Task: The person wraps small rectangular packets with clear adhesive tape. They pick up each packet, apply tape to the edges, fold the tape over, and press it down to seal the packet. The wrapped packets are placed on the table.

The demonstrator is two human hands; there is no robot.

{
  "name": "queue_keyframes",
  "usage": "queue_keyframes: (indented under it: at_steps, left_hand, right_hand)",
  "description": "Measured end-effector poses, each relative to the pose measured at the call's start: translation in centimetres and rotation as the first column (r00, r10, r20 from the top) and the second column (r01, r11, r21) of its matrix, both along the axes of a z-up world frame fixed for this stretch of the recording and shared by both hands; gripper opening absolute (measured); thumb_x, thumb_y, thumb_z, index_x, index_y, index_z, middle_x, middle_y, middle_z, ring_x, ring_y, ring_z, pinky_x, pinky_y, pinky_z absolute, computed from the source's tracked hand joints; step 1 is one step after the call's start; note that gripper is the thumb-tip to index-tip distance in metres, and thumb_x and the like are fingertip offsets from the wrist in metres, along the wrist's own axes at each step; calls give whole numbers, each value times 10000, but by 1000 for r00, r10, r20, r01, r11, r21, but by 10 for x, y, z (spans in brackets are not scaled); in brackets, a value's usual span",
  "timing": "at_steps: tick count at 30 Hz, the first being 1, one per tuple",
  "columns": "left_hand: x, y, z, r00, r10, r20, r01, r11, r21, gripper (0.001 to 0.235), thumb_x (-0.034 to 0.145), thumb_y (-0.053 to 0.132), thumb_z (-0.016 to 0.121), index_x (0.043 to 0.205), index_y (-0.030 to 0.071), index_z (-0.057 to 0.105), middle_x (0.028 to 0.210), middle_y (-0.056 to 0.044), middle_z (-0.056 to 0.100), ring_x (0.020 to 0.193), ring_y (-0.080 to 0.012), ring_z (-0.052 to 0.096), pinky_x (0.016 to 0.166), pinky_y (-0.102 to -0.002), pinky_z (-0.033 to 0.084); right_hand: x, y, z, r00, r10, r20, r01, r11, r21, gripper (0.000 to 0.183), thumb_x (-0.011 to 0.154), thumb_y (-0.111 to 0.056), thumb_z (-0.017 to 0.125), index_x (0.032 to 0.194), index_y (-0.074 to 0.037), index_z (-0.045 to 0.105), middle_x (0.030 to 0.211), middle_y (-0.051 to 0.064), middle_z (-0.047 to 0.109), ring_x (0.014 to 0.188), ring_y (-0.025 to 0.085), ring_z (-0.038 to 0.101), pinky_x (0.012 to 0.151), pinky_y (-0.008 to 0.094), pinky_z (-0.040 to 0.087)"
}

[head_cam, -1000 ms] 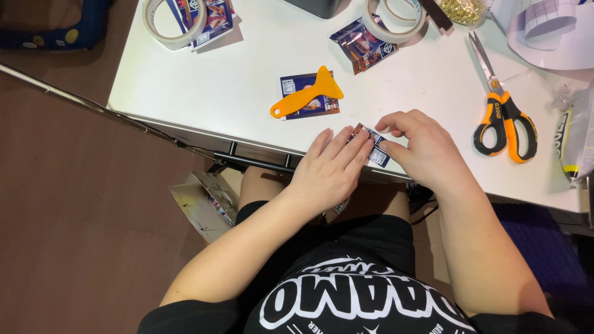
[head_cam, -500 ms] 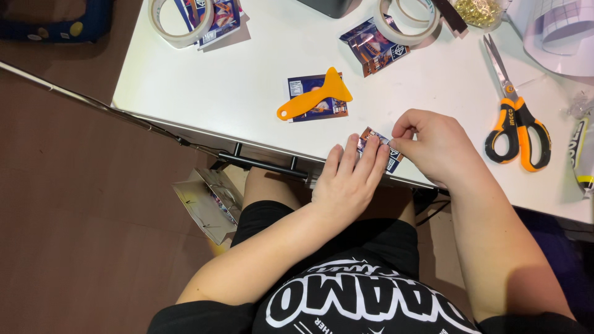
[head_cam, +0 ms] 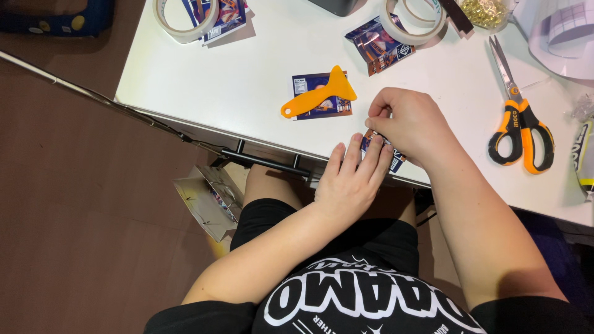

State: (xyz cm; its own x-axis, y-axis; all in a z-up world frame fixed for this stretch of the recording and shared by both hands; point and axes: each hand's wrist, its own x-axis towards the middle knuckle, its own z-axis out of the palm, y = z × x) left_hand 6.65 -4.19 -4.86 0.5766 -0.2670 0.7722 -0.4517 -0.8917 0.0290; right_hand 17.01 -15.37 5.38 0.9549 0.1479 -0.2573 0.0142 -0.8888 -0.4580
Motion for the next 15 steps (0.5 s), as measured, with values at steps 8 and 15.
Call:
queue_keyframes:
  at_steps: [8, 15]
  left_hand:
    - [-2, -2, 3, 999, 37, 27, -37, 999, 1, 370, 1004, 94, 445, 1321, 82, 637, 1310, -164, 666, 1162, -407, 686, 1000, -527, 513]
    - [-2, -4, 3, 999, 24, 26, -24, 1000, -11, 364, 999, 92, 466, 1317, 54, 639, 1293, -199, 667, 1151, -441, 682, 988, -546, 519]
  right_hand:
    - [-18, -20, 12, 1000, 9, -24, -10, 999, -46, 165, 846, -198, 773, 952, -80, 726, 880, 103, 711, 933, 353, 686, 785, 462, 524]
    - [-27, -44, 8, 1000, -18, -20, 17, 997, -72, 295, 873, -199, 767, 1139, -93, 698, 1064, 139, 679, 1088, 397, 660, 871, 519, 526]
